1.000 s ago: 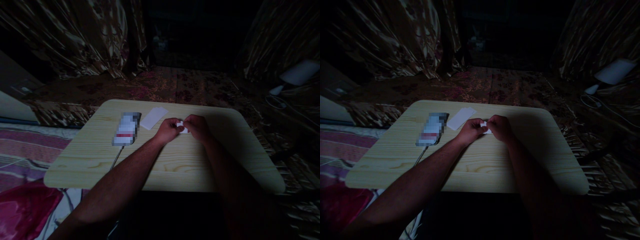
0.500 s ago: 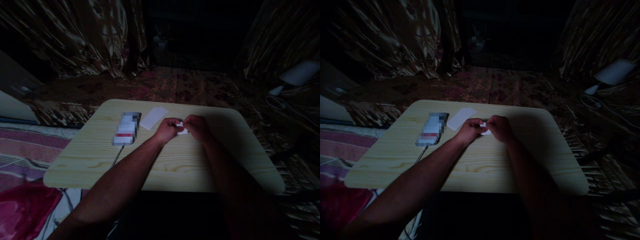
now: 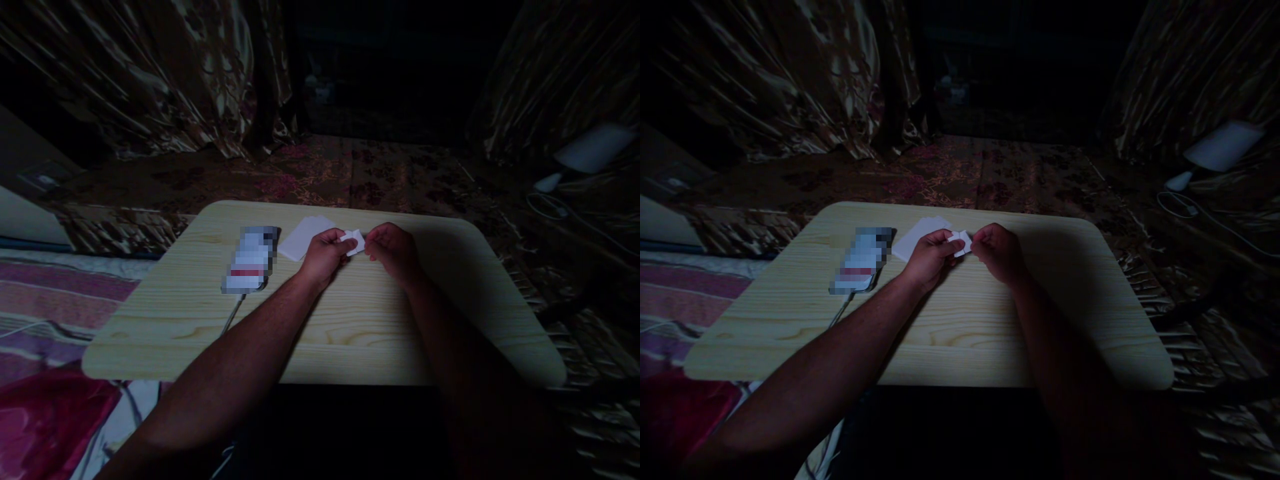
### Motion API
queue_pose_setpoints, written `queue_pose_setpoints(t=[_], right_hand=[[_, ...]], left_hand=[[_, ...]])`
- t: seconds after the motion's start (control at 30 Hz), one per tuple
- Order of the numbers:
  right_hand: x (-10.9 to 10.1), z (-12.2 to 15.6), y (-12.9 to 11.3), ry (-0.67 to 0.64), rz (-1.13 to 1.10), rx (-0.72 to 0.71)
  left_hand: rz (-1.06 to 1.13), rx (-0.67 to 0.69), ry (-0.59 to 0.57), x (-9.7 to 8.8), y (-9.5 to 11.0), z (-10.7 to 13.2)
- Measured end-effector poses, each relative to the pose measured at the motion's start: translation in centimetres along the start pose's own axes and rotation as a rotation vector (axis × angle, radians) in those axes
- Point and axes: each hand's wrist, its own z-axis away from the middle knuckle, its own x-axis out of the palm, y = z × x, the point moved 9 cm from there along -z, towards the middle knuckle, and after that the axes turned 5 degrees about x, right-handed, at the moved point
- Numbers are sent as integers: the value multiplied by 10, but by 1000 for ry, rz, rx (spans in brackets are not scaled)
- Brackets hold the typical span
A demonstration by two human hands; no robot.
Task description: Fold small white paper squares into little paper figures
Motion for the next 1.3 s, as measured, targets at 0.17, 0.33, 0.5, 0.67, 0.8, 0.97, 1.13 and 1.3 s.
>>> queue_pose_setpoints(t=[0.17, 0.33, 0.5, 0.67, 0.8, 0.97, 1.13, 1.3], right_hand=[[-1, -1, -1, 21, 47, -82], [3, 1, -1, -30, 131, -82], [3, 3, -5, -39, 179, -38], [4, 2, -1, -39, 119, -35], [6, -2, 9, -46, 110, -30], [4, -3, 12, -32, 127, -26], [-1, -2, 10, 12, 155, 21], [-2, -1, 6, 26, 121, 36]], left_hand=[[-44, -5, -35, 4, -1, 3], [-61, 17, -45, 4, 0, 2], [-55, 31, -29, 4, 2, 2], [-99, 54, -18, 3, 5, 2], [-185, 101, -15, 0, 6, 1], [-231, 126, -22, 1, 8, 2], [-239, 132, -51, 4, 11, 3], [-342, 107, -82, 4, 9, 2]])
